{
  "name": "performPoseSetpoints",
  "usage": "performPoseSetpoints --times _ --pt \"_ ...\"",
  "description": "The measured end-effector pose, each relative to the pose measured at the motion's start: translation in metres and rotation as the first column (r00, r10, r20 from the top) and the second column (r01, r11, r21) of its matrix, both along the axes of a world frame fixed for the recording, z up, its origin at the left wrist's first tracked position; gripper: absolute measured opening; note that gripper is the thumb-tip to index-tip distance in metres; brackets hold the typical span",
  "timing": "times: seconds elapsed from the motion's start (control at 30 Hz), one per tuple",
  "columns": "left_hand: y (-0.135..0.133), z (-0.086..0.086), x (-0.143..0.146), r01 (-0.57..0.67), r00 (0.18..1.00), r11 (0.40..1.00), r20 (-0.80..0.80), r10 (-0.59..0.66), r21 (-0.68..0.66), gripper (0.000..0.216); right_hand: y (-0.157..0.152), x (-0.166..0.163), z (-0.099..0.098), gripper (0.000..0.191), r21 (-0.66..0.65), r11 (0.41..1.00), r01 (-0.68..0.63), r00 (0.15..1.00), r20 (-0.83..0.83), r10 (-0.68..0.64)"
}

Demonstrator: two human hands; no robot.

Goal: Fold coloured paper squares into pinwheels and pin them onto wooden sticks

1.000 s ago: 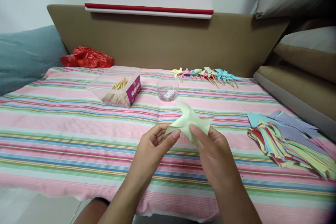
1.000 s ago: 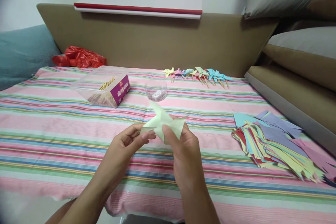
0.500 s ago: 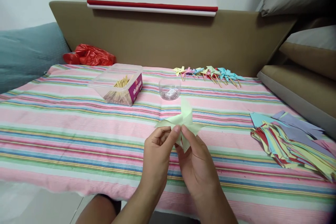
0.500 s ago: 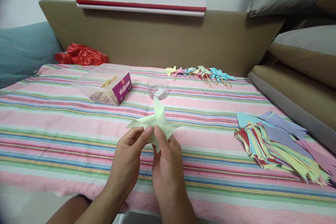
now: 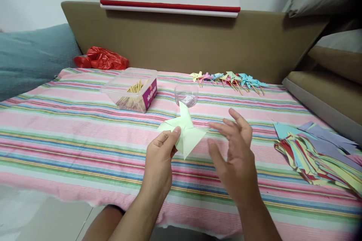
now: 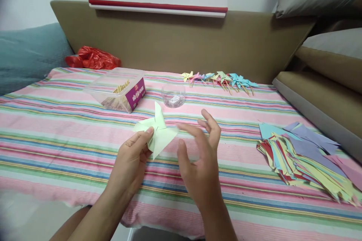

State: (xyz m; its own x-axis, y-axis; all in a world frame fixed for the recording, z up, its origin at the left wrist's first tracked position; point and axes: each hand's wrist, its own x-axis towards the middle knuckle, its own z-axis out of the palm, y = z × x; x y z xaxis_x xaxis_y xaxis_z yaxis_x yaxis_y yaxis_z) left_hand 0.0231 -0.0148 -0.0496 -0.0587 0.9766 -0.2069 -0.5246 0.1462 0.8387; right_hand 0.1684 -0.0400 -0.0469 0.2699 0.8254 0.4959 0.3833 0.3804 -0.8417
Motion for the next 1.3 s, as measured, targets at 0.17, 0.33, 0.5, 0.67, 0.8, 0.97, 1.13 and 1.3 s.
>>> performPoseSetpoints --times 0.17,0.33,0.5,0.67,0.8,0.97,1.13,1.3 --pt "0.001 0.002 -0.001 0.005 1.0 1.0 -0.013 -0.005 0.006 0.032 -0.001 0.005 -0.001 0.015 0.109 0.988 -0.108 0.891 0.451 0.048" --pt "0.0 0.003 0.002 0.017 0.998 0.999 -0.064 -0.015 0.04 0.034 0.001 0.0 0.0 0.009 0.045 0.994 -0.095 0.943 0.323 0.076" --pt "-0.004 0.006 0.004 0.034 0.985 0.995 -0.173 -0.018 0.093 0.028 0.001 -0.003 0.002 0.012 -0.112 0.989 -0.094 0.995 0.005 0.095" --pt "-0.008 0.006 0.005 0.091 0.966 0.988 -0.251 -0.058 0.124 0.028 0.002 -0.001 0.001 0.013 -0.198 0.976 -0.088 0.99 -0.125 0.064" --pt "-0.01 0.006 0.005 0.114 0.96 0.986 -0.269 -0.079 0.12 0.028 0.003 -0.001 0.0 0.013 -0.234 0.969 -0.076 0.987 -0.158 0.039" --pt "-0.011 0.006 0.004 0.126 0.951 0.985 -0.297 -0.087 0.117 0.029 0.004 -0.002 0.0 0.011 -0.249 0.963 -0.1 0.966 -0.255 0.034" --pt "-0.011 0.007 0.005 0.123 0.951 0.987 -0.296 -0.087 0.106 0.029 0.005 -0.003 -0.001 0.012 -0.247 0.964 -0.097 0.96 -0.28 0.025" --pt "-0.011 0.006 0.007 0.118 0.956 0.988 -0.281 -0.085 0.104 0.029 0.005 -0.005 -0.002 0.012 -0.228 0.969 -0.096 0.961 -0.274 0.03"
